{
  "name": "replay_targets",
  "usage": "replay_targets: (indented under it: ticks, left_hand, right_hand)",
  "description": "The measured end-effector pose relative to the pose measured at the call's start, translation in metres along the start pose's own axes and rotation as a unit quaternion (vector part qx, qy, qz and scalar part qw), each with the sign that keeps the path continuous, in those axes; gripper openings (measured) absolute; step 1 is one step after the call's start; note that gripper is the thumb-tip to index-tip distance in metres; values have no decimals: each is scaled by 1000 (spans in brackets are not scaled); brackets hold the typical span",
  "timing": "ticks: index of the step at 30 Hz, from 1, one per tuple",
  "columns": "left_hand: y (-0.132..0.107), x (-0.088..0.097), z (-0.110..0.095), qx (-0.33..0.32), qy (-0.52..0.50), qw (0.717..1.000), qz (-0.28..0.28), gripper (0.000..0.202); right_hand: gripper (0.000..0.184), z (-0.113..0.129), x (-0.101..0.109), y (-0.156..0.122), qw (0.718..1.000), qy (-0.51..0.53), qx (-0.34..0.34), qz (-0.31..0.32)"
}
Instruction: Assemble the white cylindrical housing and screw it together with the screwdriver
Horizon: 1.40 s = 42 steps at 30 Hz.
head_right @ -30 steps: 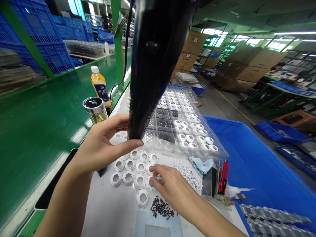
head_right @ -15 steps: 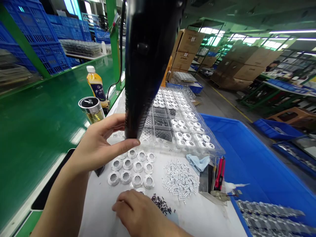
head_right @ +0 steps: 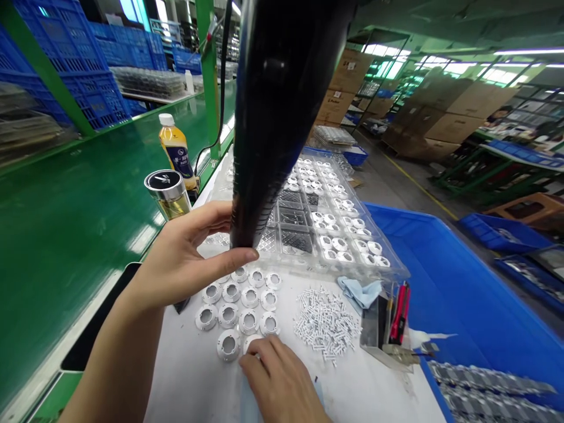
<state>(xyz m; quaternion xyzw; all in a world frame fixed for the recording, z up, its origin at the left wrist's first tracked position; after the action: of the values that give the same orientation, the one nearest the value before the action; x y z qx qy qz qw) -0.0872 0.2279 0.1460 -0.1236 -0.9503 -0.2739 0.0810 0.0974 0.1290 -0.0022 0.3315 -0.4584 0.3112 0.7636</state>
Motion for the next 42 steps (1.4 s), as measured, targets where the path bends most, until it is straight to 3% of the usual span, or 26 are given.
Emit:
replay_targets:
  ticks: [9, 15, 18, 28, 32, 38, 42]
  left_hand:
    - [1, -3, 0, 5, 0, 1000, 5, 45]
    - [0, -4, 1, 7, -4, 1000, 7, 44]
    - [0, -4, 0, 7, -10, 1000, 5, 44]
    - [0, -3, 0, 10, -1, 1000, 4, 45]
    - [-1, -4, 0, 11, -1, 1000, 8, 46]
    - [0, -8, -1, 17, -18, 999, 28, 46]
    - [-1, -7, 4, 28, -35, 998, 38, 51]
  right_hand:
    - [13, 4, -6, 4, 999, -10, -3, -31]
    - [28, 10, -16, 20, 999, -39, -27, -20]
    - [26, 8, -19, 22, 998, -38, -40, -16]
    - [13, -9, 6, -14, 998, -28, -63, -9]
    - [9, -14, 5, -19, 997, -28, -76, -6]
    - [15, -13, 8, -23, 995, -22, -97, -4]
    - [11, -7, 20, -41, 993, 13, -114, -41]
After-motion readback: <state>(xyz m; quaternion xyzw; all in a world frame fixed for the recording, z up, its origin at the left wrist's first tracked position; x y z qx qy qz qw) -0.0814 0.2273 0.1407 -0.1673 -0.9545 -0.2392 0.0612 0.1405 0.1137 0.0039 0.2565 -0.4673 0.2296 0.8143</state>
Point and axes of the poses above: each hand's wrist, its own y-axis towards the middle knuckle, its own x-axis out of the back of the hand, z = x × y, the point moved 6 cm from there along y, towards the middle knuckle, and after that the axes turned 9 degrees about z, right-handed, at the moved point
